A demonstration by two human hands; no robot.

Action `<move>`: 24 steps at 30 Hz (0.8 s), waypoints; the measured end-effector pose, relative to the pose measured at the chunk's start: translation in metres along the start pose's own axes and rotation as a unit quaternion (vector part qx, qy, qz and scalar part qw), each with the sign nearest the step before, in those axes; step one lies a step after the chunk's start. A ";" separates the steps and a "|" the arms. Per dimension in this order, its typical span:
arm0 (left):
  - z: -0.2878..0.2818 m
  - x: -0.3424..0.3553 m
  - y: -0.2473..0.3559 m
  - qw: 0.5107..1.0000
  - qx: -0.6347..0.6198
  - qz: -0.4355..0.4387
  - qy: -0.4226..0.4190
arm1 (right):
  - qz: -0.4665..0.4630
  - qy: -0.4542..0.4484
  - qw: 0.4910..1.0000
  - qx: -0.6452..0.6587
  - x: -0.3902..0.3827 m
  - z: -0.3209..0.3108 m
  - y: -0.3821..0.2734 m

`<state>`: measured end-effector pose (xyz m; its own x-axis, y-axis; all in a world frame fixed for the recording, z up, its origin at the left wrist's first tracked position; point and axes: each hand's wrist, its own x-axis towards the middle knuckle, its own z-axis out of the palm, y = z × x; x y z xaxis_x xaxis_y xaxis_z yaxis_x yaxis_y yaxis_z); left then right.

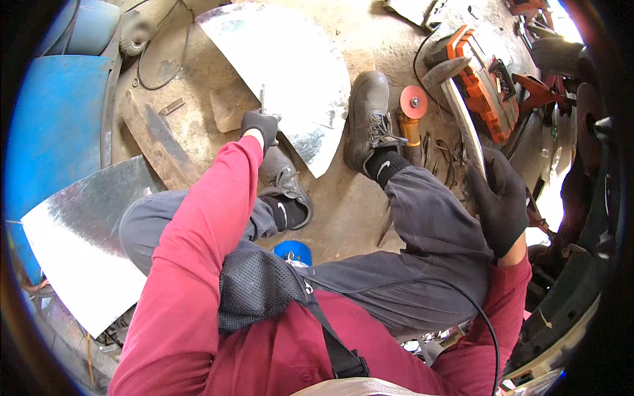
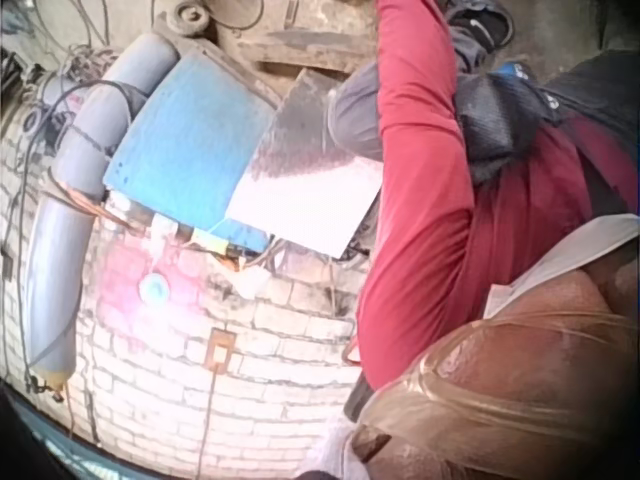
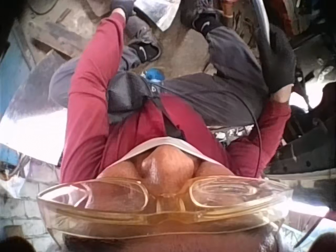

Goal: The person sits on the floor and uses a hammer and a metal block to shape a curved metal sheet. They repeatedly strike the metal sheet, repositioning it to work on different areas.

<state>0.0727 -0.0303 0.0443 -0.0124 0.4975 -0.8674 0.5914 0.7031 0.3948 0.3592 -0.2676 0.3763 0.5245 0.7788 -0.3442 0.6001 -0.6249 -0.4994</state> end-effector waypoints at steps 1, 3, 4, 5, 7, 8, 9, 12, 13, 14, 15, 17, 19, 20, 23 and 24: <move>-0.007 0.002 -0.006 1.000 0.010 0.010 -0.003 | -0.012 0.006 1.000 0.008 0.002 0.002 -0.003; -0.019 0.003 -0.012 1.000 0.014 0.002 -0.006 | -0.040 0.009 0.999 0.010 0.003 0.002 -0.008; -0.022 0.003 -0.014 1.000 0.015 0.000 -0.009 | -0.054 0.011 0.998 0.010 0.004 0.002 -0.010; -0.022 0.004 -0.015 1.000 -0.004 0.008 -0.003 | -0.061 0.009 0.998 0.023 0.005 0.001 -0.013; -0.020 0.018 -0.021 0.999 -0.038 -0.002 -0.013 | -0.075 0.001 0.996 0.052 0.006 -0.001 -0.018; -0.019 0.028 -0.023 0.998 -0.055 -0.007 -0.017 | -0.083 0.003 0.995 0.055 0.005 -0.002 -0.020; -0.014 0.036 -0.023 0.998 -0.060 -0.012 -0.013 | -0.089 0.004 0.994 0.057 0.004 -0.003 -0.021; -0.006 0.048 -0.009 0.995 0.058 0.055 0.054 | -0.107 0.008 0.993 0.047 0.002 -0.006 -0.024; -0.007 0.043 -0.009 0.997 0.026 0.036 0.066 | -0.103 0.009 0.994 0.045 0.001 -0.005 -0.025; -0.006 0.049 -0.014 0.993 0.076 0.071 0.062 | -0.099 0.009 0.994 0.044 0.001 -0.005 -0.026; -0.005 0.046 -0.014 0.984 0.129 0.106 0.056 | -0.098 0.014 0.994 0.043 0.000 -0.004 -0.023; 0.008 0.036 -0.018 0.988 0.057 0.071 0.121 | -0.098 0.026 0.994 0.043 0.000 -0.003 -0.017; 0.002 0.039 -0.023 0.985 0.079 0.096 0.119 | -0.047 -0.010 0.998 0.034 0.006 -0.008 -0.025; -0.002 0.040 -0.025 0.983 0.089 0.108 0.119 | -0.023 -0.028 0.999 0.029 0.010 -0.010 -0.027; -0.011 0.004 -0.003 0.983 0.142 0.090 0.074 | -0.041 -0.012 0.998 0.055 0.020 -0.006 -0.017; -0.014 -0.005 0.005 0.985 0.153 0.066 0.045 | -0.055 -0.015 0.997 0.050 0.027 -0.004 -0.016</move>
<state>0.0643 -0.0227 0.0550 0.0170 0.6271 -0.7788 0.8082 0.4500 0.3800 0.3660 -0.2372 0.3782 0.4398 0.8444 -0.3058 0.5891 -0.5282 -0.6115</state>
